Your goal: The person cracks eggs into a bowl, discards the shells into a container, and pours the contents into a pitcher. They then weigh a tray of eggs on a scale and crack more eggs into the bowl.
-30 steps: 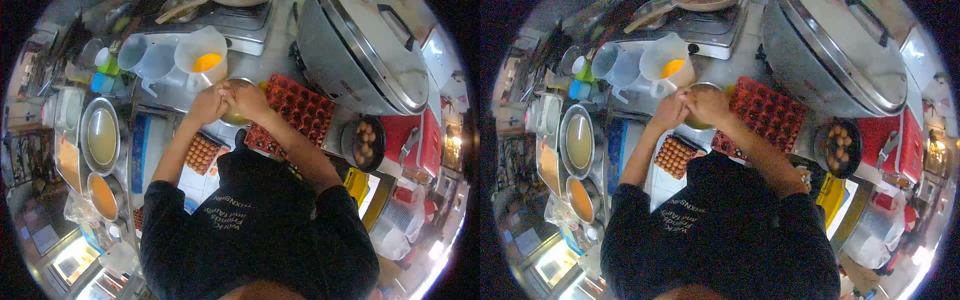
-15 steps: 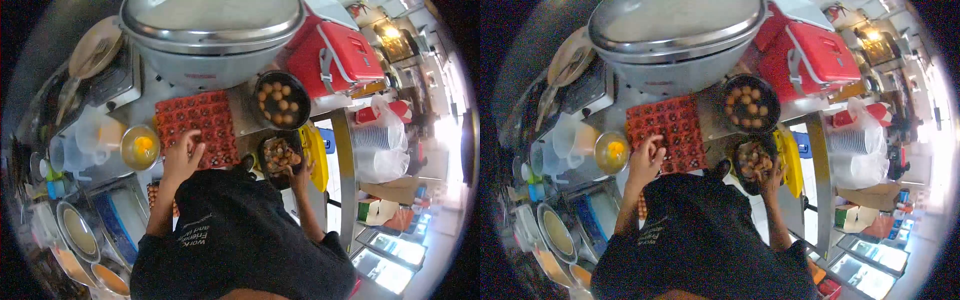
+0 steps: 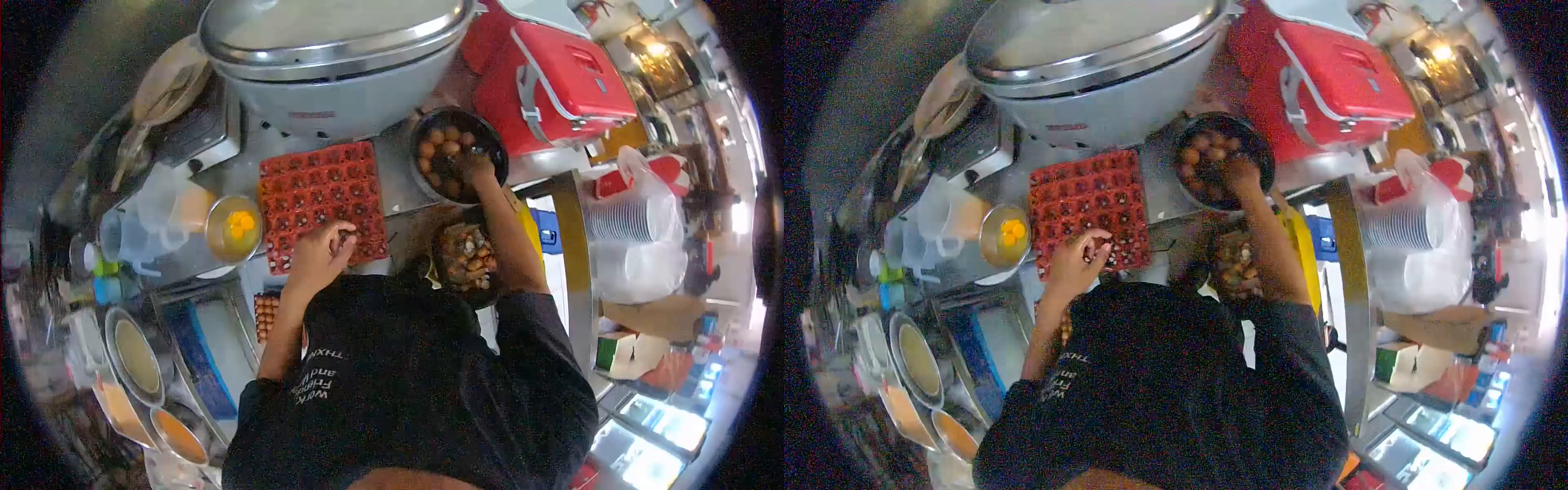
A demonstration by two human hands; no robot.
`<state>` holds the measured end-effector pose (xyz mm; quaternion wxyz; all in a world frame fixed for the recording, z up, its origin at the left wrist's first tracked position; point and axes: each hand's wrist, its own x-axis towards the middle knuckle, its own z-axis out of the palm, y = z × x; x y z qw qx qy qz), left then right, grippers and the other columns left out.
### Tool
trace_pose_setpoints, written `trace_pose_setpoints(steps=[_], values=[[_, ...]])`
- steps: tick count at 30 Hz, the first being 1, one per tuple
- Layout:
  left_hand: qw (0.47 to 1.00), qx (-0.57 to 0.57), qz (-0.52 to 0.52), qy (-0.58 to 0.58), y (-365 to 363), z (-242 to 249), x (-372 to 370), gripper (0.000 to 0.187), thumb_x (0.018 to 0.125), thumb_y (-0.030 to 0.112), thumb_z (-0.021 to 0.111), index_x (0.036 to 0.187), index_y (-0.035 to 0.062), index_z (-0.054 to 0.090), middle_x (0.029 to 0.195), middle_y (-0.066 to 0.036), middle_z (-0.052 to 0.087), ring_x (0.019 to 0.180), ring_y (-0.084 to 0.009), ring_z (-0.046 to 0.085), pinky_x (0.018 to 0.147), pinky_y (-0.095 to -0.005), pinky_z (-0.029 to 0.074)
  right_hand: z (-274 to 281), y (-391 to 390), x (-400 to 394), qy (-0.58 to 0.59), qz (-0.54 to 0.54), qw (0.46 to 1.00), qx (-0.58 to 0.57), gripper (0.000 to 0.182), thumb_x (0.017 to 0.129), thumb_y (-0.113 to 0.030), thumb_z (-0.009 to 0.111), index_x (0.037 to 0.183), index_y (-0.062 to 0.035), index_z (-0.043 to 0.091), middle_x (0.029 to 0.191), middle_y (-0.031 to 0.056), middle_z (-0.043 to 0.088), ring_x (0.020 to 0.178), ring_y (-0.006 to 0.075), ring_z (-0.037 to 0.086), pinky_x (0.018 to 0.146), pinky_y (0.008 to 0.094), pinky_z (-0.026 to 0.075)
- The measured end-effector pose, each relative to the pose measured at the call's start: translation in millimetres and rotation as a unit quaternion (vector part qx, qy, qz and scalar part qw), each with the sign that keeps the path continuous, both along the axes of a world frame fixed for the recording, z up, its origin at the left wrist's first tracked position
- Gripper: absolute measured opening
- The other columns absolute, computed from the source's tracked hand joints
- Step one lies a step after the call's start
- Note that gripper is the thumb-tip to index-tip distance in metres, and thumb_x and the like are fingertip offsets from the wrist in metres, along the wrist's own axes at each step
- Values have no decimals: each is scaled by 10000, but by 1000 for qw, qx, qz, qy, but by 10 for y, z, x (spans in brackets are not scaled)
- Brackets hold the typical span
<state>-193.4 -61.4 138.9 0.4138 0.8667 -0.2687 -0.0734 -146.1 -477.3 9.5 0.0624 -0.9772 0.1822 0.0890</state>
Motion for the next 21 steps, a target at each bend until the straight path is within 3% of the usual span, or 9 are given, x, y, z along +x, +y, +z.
trace_pose_setpoints(steps=[2, 4, 7, 9, 10, 13, 14, 17, 21], values=[[999, -2, 36, 9, 141, -123, -89, 181, 876, 208, 650, 1018, 97, 643, 635, -80, 543, 561, -196, 566, 534, -330, 439, 83, 31, 50, 39, 69, 997, -12, 531, 924, -375, 475, 1341, -52, 418, 1084, 232, 646, 952, 364, 655, 818, 459, 526], [997, 2, 70, 18, 271, -247, -189, 185, 878, 215, 650, 1024, 102, 643, 633, -81, 538, 557, -201, 562, 530, -333, 434, 61, -38, 36, -42, 197, 979, -22, 541, 935, -353, 473, 1371, -50, 373, 1061, 230, 650, 945, 364, 655, 800, 450, 530], [994, 10, 102, 32, 475, -389, -295, 195, 890, 240, 641, 1032, 108, 642, 641, -82, 549, 559, -211, 561, 538, -338, 433, 507, 287, -20, -26, 244, 959, -141, 436, 951, -360, 471, 1253, -48, 509, 1167, 209, 604, 1113, 369, 569, 917, 424, 469], [992, 32, 120, 30, 560, -404, -357, 207, 904, 264, 625, 1042, 112, 645, 668, -78, 585, 577, -197, 576, 559, -328, 443, 315, 94, -56, -188, 103, 961, 174, 430, 923, -289, 564, 1246, -14, 492, 1105, 222, 613, 1068, 386, 577, 901, 434, 465], [990, 22, 129, 46, 593, -417, -388, 208, 907, 265, 623, 1042, 109, 645, 677, -82, 591, 579, -200, 577, 561, -330, 443, 421, 171, -101, -252, 131, 950, 126, 428, 863, -224, 660, 1198, 1, 516, 1031, 233, 613, 961, 399, 597, 833, 451, 479], [986, 4, 146, 75, 616, -411, -362, 215, 912, 265, 617, 1045, 99, 642, 700, -93, 607, 585, -208, 579, 565, -334, 446, 745, 337, -183, -377, 161, 904, 121, 393, 853, -216, 671, 1155, -2, 540, 1022, 237, 615, 909, 403, 596, 795, 452, 483], [986, 9, 148, 73, 619, -375, -348, 219, 912, 265, 617, 1048, 95, 641, 705, -96, 610, 586, -209, 581, 566, -334, 447, 697, 302, -216, -365, 96, 924, 70, 455, 918, -330, 625, 1208, 8, 529, 1057, 223, 610, 920, 376, 608, 834, 412, 488], [989, -6, 143, 28, 622, -439, -285, 203, 902, 252, 625, 1034, 98, 639, 681, -101, 599, 580, -226, 587, 562, -346, 451, 747, 474, -248, -435, -15, 861, 261, 379, 932, -280, 597, 1168, 10, 531, 1000, 190, 627, 899, 319, 600, 831, 412, 474], [990, 15, 129, 52, 628, -355, -189, 194, 897, 241, 628, 1031, 100, 638, 690, -109, 609, 597, -232, 604, 565, -351, 454, 1052, 1094, -481, -428, 19, 827, 363, 437, 975, -297, 525, 1283, 1, 437, 1137, 195, 561, 961, 311, 571, 887, 408, 446]])
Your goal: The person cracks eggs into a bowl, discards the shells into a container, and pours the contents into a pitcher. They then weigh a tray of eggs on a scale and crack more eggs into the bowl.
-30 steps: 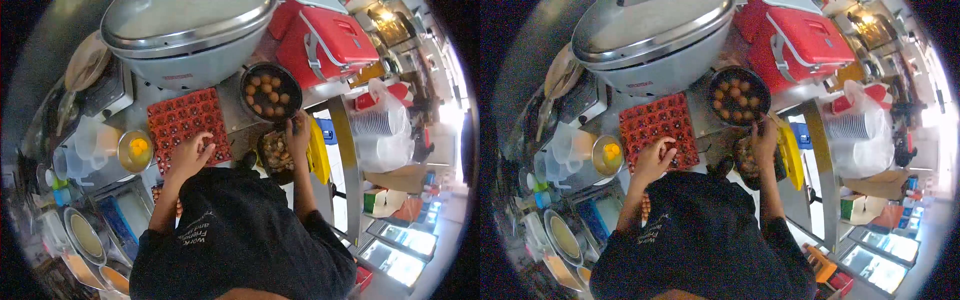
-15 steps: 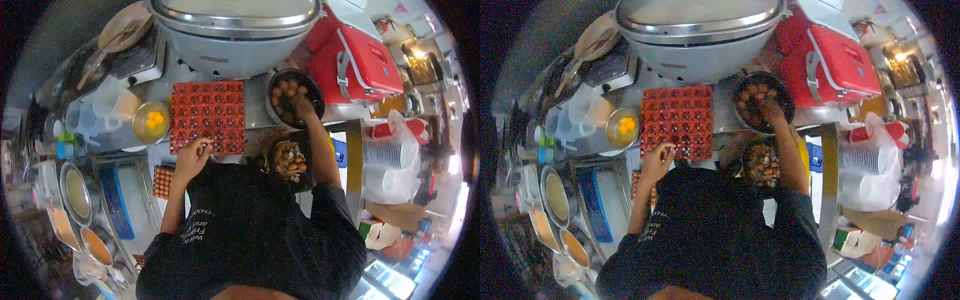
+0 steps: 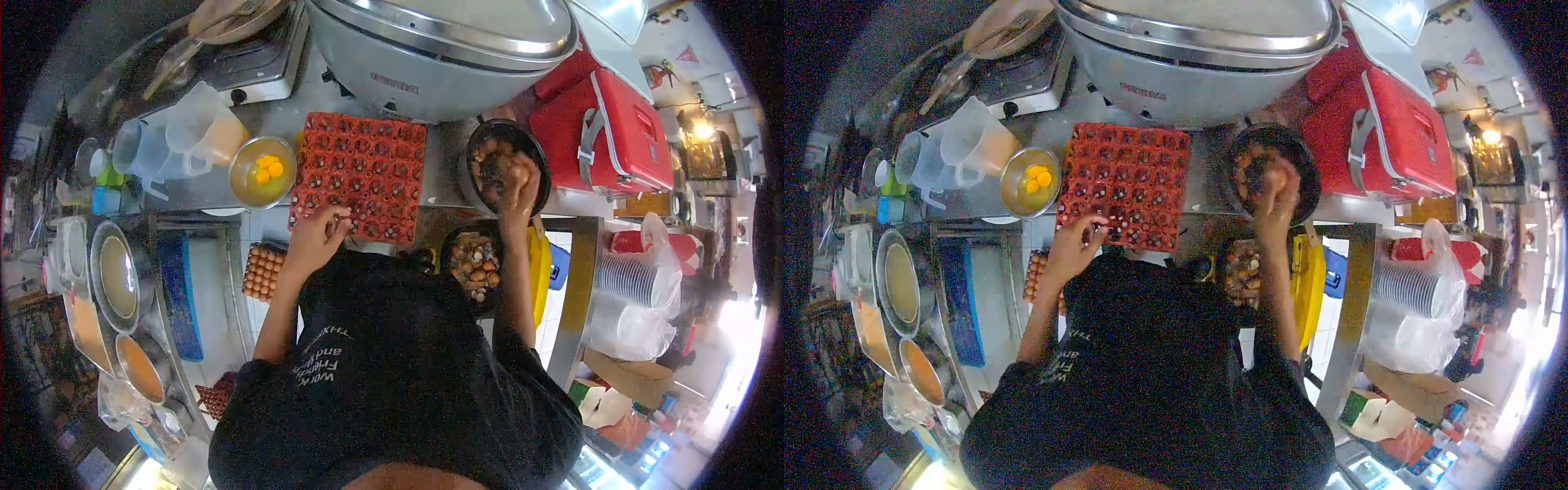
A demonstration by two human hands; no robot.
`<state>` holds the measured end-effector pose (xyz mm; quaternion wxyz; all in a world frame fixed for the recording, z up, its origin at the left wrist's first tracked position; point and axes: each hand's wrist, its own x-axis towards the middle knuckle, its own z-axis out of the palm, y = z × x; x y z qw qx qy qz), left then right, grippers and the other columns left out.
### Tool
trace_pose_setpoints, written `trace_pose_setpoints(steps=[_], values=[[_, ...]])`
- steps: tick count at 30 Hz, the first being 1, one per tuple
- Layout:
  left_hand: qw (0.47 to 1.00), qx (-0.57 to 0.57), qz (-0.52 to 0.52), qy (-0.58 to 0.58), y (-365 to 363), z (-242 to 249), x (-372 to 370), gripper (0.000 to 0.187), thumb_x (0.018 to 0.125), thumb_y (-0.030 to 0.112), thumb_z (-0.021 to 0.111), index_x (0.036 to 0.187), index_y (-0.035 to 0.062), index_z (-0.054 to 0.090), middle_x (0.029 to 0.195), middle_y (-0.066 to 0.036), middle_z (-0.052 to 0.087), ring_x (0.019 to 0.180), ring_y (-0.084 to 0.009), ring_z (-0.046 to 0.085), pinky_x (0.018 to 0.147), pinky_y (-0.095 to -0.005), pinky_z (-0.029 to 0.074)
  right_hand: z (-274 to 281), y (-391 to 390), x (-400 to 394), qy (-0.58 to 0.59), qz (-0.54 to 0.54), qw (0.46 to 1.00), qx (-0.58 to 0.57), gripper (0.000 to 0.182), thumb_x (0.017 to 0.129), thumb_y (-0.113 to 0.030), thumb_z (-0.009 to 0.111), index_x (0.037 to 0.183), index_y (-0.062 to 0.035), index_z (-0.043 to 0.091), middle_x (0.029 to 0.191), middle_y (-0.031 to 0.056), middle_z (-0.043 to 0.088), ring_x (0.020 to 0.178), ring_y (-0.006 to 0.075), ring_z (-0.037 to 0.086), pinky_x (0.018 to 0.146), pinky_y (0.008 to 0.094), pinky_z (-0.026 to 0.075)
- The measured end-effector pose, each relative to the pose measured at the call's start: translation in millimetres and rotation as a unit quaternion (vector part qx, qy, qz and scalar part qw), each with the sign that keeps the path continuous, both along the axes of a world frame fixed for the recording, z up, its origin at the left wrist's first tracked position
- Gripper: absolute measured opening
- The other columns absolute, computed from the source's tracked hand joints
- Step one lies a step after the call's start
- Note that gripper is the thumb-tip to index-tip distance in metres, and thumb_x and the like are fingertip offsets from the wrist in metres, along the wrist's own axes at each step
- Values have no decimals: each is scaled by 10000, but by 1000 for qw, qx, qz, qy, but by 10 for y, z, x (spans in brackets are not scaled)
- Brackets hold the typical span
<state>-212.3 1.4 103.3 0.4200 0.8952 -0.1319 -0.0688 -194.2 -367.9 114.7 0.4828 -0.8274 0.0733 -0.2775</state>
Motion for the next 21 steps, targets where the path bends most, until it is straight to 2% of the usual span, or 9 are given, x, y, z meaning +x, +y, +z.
trace_pose_setpoints(steps=[2, 5, 7, 9, 11, 13, 15, 17, 21], values=[[999, -11, -18, 25, 43, -20, 53, 198, 898, 244, 624, 1034, 100, 636, 705, -111, 616, 616, -230, 612, 570, -350, 456, -268, 221, -173, 29, 52, 996, 61, 514, 974, -318, 529, 1346, 4, 382, 1263, 208, 476, 1077, 331, 536, 965, 409, 402], [999, -18, -34, 20, 129, -58, 130, 201, 903, 255, 613, 1031, 100, 630, 702, -104, 618, 627, -233, 620, 572, -357, 460, -848, 490, -240, 41, 72, 952, -295, 586, 955, -279, 538, 1401, 9, 292, 1316, 236, 411, 1097, 417, 510, 956, 459, 422], [997, -19, -64, -49, 229, -159, 198, 203, 923, 277, 590, 1049, 121, 616, 678, -84, 599, 602, -230, 599, 566, -349, 459, -1653, 275, -360, 252, 110, 912, -305, 603, 938, -254, 551, 1403, 23, 286, 1322, 260, 400, 1117, 453, 483, 956, 486, 426], [997, 0, -70, -18, 328, -173, 265, 214, 921, 287, 590, 1063, 128, 610, 671, -81, 596, 605, -233, 601, 572, -356, 464, -2195, 135, -378, 358, 151, 837, -386, 621, 919, -218, 565, 1412, 17, 270, 1341, 286, 399, 1121, 465, 488, 924, 505, 459], [997, 6, -77, 6, 432, -160, 328, 230, 918, 296, 593, 1076, 130, 605, 672, -79, 595, 610, -238, 602, 583, -364, 470, -2656, -59, -417, 276, 153, 843, -436, 584, 935, -206, 543, 1415, 2, 283, 1344, 280, 411, 1124, 451, 497, 931, 483, 462], [996, 9, -81, 25, 534, -97, 396, 252, 912, 305, 600, 1088, 125, 601, 682, -77, 597, 616, -245, 603, 598, -374, 478, -2149, 377, -342, 119, 111, 912, -378, 460, 975, -204, 493, 1380, -28, 362, 1294, 206, 473, 1146, 356, 523, 962, 434, 452], [994, -1, -106, -8, 579, -60, 501, 310, 890, 335, 617, 1115, 124, 582, 722, -85, 609, 652, -260, 614, 616, -387, 487, -1220, 995, -51, 143, 200, 965, -95, 438, 972, -188, 491, 1367, -27, 392, 1322, 192, 479, 1196, 338, 493, 997, 430, 417], [990, -8, -138, -34, 678, -10, 643, 392, 870, 356, 628, 1161, 106, 547, 774, -108, 620, 693, -290, 622, 639, -411, 492, -516, 1627, 270, 225, 297, 920, 122, 418, 969, -172, 489, 1355, -25, 422, 1350, 177, 485, 1247, 320, 463, 1032, 426, 383], [981, 36, -123, -144, 1012, -77, 987, 598, 839, 365, 629, 1277, 12, 426, 870, -187, 628, 787, -386, 619, 700, -484, 483, -157, 2805, 875, 347, 384, 839, 170, 458, 1006, -392, 378, 1139, 4, 567, 1098, 182, 602, 1018, 293, 575, 932, 406, 443]])
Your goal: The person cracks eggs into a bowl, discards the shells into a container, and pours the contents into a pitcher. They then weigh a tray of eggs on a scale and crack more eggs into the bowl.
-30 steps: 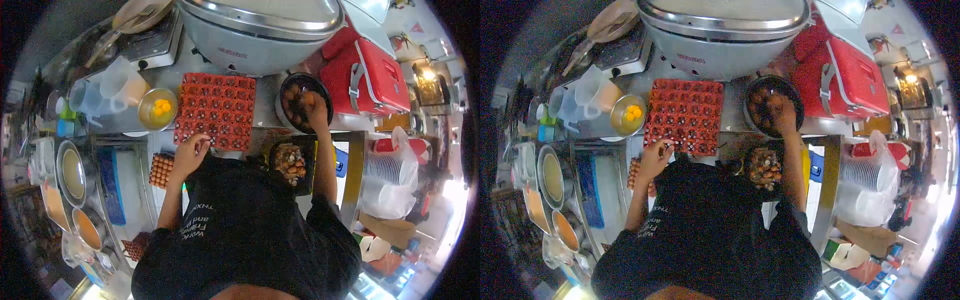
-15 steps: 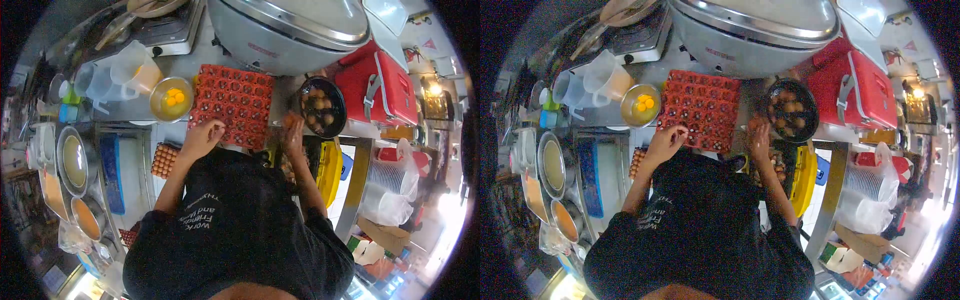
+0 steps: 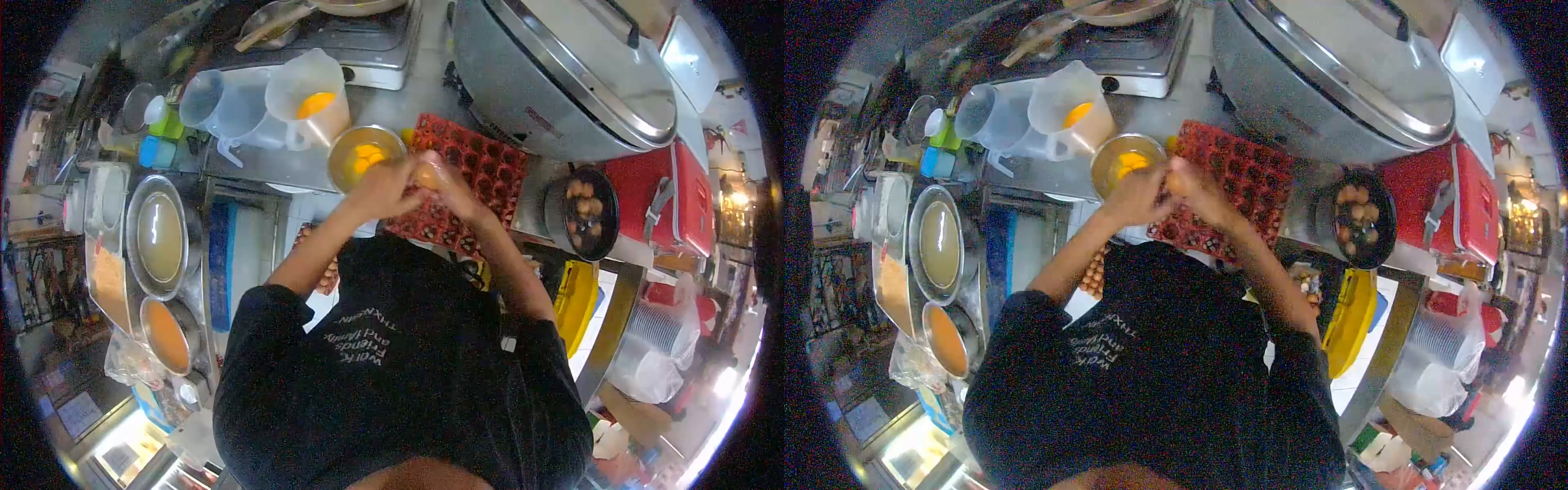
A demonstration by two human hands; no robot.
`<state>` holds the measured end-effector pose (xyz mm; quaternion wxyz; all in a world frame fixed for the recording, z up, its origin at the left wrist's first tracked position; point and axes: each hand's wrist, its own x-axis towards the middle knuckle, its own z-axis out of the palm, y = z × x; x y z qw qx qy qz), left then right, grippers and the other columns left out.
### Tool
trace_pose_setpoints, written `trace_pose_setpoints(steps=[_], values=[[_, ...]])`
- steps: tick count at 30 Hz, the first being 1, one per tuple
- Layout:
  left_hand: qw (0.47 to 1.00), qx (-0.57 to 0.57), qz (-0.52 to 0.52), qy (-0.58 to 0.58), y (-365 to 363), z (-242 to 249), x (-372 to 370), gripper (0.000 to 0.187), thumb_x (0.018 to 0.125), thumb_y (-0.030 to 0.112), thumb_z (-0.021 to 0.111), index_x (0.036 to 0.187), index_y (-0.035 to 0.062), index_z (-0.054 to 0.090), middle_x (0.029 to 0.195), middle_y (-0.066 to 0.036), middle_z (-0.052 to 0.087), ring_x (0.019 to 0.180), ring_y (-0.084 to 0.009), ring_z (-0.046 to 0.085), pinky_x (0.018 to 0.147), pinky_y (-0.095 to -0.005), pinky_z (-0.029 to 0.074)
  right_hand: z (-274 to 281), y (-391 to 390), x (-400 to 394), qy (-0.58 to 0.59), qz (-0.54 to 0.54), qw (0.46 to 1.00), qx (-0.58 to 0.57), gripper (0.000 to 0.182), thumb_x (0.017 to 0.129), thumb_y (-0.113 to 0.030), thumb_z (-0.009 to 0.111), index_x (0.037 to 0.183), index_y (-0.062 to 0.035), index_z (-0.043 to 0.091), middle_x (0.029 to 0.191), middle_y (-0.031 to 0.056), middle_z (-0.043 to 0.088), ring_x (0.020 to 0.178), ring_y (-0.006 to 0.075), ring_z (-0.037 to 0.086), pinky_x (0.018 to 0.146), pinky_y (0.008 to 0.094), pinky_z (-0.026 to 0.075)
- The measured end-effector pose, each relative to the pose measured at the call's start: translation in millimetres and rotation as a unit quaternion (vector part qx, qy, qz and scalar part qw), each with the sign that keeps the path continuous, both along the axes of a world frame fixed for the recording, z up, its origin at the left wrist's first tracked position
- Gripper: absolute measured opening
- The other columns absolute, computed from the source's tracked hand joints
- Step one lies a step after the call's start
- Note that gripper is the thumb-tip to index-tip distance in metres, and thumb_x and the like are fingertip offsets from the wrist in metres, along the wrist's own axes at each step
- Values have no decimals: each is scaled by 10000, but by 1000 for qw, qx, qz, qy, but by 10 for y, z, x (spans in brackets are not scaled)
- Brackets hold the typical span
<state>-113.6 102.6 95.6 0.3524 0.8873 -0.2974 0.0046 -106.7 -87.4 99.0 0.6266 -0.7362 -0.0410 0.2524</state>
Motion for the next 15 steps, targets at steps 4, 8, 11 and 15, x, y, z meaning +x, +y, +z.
trace_pose_setpoints(steps=[4, 8, 11, 15], values=[[996, 68, 43, -31, 514, -142, 243, 611, 833, 305, 593, 1262, -74, 378, 991, -296, 590, 927, -451, 589, 813, -511, 470, -80, 805, 407, -56, 8, 990, -128, 688, 983, -550, 288, 873, 19, 659, 839, 224, 661, 843, 365, 626, 846, 436, 479], [989, 0, 35, -144, 839, -426, 346, 496, 853, 239, 530, 1202, -80, 382, 1059, -315, 541, 1002, -461, 538, 881, -510, 432, -169, 1207, 590, -168, 62, 958, -224, 773, 954, -616, 270, 798, 22, 677, 798, 261, 652, 782, 420, 627, 807, 489, 483], [999, 11, 45, -3, 1048, -446, 278, 445, 835, 190, 521, 1172, -73, 396, 1096, -306, 516, 1024, -454, 512, 903, -506, 416, -503, 1292, 692, -258, 92, 923, -269, 721, 953, -595, 313, 822, 3, 693, 752, 273, 636, 765, 437, 628, 782, 520, 484], [999, -22, 36, -25, 1080, -456, 271, 432, 810, 153, 513, 1178, -49, 414, 1124, -296, 483, 1044, -445, 495, 923, -493, 405, -233, 1236, 615, -320, 152, 896, -267, 649, 964, -540, 360, 842, 6, 688, 789, 270, 636, 778, 422, 626, 758, 483, 498]])
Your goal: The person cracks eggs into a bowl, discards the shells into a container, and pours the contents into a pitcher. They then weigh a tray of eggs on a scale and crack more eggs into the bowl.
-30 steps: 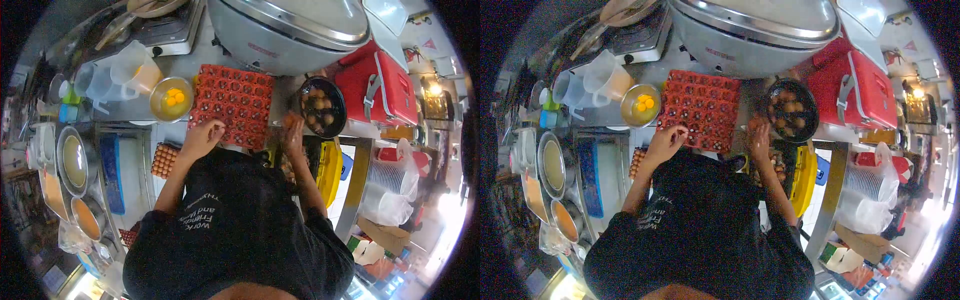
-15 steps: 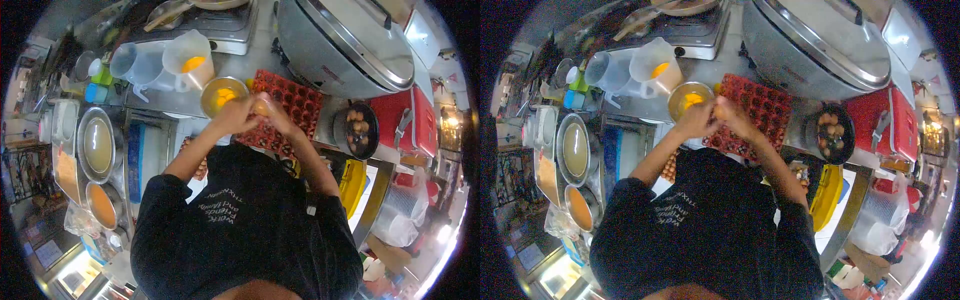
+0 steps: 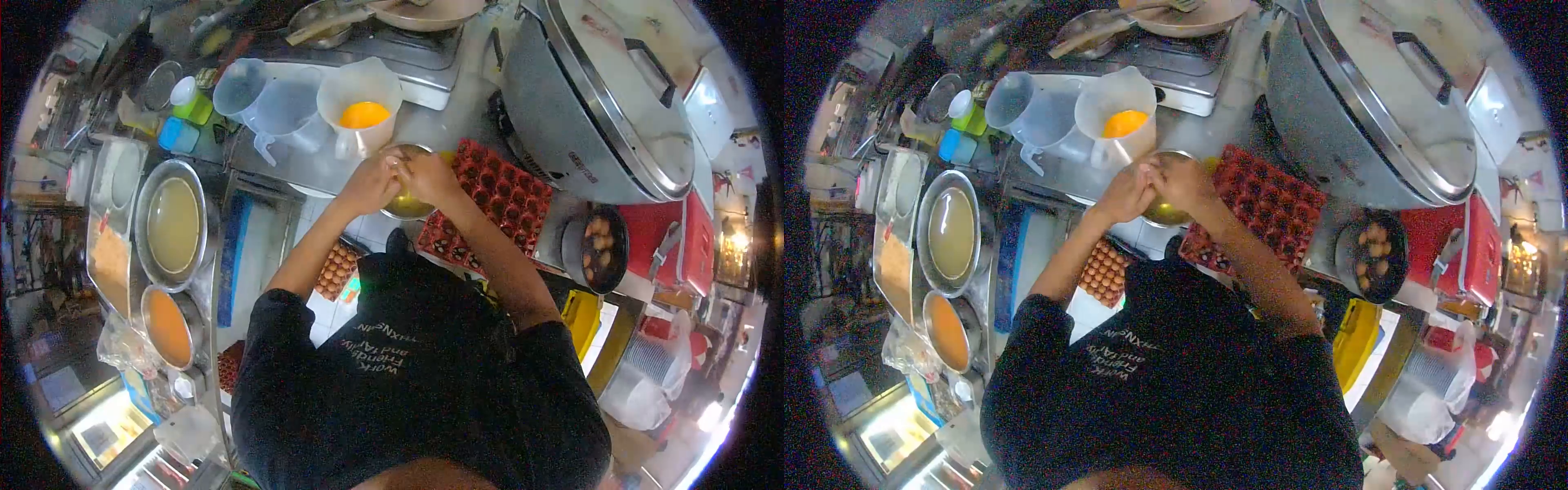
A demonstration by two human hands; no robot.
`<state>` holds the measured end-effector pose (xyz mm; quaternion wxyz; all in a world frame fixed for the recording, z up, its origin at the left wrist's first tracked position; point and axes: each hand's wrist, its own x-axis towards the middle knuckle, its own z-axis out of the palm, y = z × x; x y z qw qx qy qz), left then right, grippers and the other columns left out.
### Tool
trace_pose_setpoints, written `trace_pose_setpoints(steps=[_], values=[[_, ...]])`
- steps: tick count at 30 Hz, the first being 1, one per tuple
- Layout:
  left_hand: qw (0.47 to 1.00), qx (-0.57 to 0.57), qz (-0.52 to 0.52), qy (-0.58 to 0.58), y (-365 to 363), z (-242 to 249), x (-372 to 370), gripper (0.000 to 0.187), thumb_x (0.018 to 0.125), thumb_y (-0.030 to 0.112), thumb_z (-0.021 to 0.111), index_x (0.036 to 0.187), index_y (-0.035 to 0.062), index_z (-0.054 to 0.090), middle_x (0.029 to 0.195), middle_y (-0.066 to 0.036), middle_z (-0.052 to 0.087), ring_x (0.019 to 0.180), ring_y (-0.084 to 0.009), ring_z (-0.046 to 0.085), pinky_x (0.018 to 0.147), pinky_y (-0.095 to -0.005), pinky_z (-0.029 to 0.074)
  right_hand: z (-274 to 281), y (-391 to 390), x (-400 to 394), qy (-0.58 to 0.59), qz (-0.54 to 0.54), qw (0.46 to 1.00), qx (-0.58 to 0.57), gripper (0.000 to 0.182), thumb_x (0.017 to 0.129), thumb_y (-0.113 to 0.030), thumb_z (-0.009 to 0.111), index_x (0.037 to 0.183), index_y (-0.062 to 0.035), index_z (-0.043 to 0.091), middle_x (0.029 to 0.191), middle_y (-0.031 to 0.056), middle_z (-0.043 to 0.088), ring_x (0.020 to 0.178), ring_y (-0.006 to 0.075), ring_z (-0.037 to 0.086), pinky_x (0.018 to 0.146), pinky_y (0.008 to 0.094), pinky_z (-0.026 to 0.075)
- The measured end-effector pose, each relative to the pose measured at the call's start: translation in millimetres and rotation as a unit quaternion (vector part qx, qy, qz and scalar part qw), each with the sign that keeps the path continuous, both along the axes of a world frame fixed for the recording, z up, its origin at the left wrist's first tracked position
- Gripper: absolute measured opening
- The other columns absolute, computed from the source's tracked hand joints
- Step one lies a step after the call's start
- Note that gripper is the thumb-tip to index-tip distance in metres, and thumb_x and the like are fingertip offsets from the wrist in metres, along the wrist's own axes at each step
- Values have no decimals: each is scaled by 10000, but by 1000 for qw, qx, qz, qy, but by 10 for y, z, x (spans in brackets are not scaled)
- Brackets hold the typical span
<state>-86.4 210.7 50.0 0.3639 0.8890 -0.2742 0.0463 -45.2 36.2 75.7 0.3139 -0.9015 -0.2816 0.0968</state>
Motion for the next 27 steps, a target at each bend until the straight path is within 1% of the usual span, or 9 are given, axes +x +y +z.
trace_pose_setpoints(steps=[4, 7, 10, 12, 14, 17, 20, 24, 27], values=[[995, 33, 43, -80, -283, 178, -25, 422, 849, 234, 499, 1181, -24, 482, 1173, -240, 472, 1090, -399, 464, 946, -473, 398, 62, -120, -112, -32, 3, 971, 235, 518, 983, -432, 422, 919, 25, 657, 935, 246, 644, 833, 368, 632, 762, 420, 502], [990, -98, 79, -61, -839, 524, -146, 468, 880, 321, 516, 1193, -26, 498, 1200, -208, 463, 1134, -389, 430, 964, -478, 381, -6, -490, -379, 51, -144, 924, 351, 436, 990, -374, 437, 1012, 15, 632, 994, 198, 643, 875, 312, 636, 800, 400, 486], [955, -279, 41, -92, -1459, 813, -293, 447, 862, 273, 570, 1225, 29, 479, 1103, -220, 485, 1088, -393, 466, 960, -482, 374, 313, -1336, -914, -21, -210, 903, 374, 427, 990, -380, 417, 1101, -2, 581, 1054, 169, 606, 950, 279, 590, 853, 402, 451], [972, -229, -25, -36, -1663, 911, -411, 447, 898, 372, 548, 1195, 38, 523, 1146, -191, 510, 1126, -373, 476, 981, -460, 379, 65, -2195, -1438, -277, -308, 877, 242, 469, 980, -427, 420, 1134, 4, 521, 1058, 166, 560, 980, 265, 551, 869, 410, 432], [977, -196, -80, 17, -1949, 908, -498, 421, 917, 393, 547, 1169, 56, 557, 1164, -168, 531, 1142, -355, 492, 988, -443, 387, -419, -3100, -1971, -496, -450, 743, 23, 525, 970, -475, 423, 1167, 10, 460, 1061, 164, 513, 1011, 250, 512, 884, 417, 412], [974, -140, -167, 59, -2267, 839, -676, 302, 916, 291, 577, 1133, 82, 587, 1146, -140, 551, 1120, -324, 530, 957, -419, 418, -862, -4006, -3022, -270, -622, 723, -130, 493, 950, -384, 501, 1218, 25, 436, 1135, 227, 501, 1071, 335, 500, 926, 443, 395], [972, -106, -167, 128, -2410, 841, -815, 243, 907, 210, 603, 1108, 74, 603, 1088, -121, 570, 1028, -269, 575, 856, -367, 468, -471, -4399, -3563, -199, -648, 685, -268, 490, 931, -292, 557, 1276, 33, 431, 1207, 264, 524, 1110, 393, 516, 926, 442, 419], [957, -108, -185, 197, -2512, 806, -896, 275, 932, 252, 585, 1116, 47, 584, 1066, -118, 583, 1028, -280, 574, 853, -391, 461, 465, -4351, -2489, -211, -607, 766, 39, 353, 878, -217, 650, 1148, 0, 583, 1099, 224, 614, 1030, 396, 577, 911, 435, 452], [968, -60, -188, 156, -2676, 732, -940, 264, 929, 254, 589, 1098, 51, 588, 1057, -119, 587, 974, -261, 599, 825, -370, 473, -399, -5013, -1534, -170, -398, 892, -132, 325, 874, -230, 623, 1115, -13, 597, 1033, 200, 655, 978, 363, 618, 829, 446, 474]])
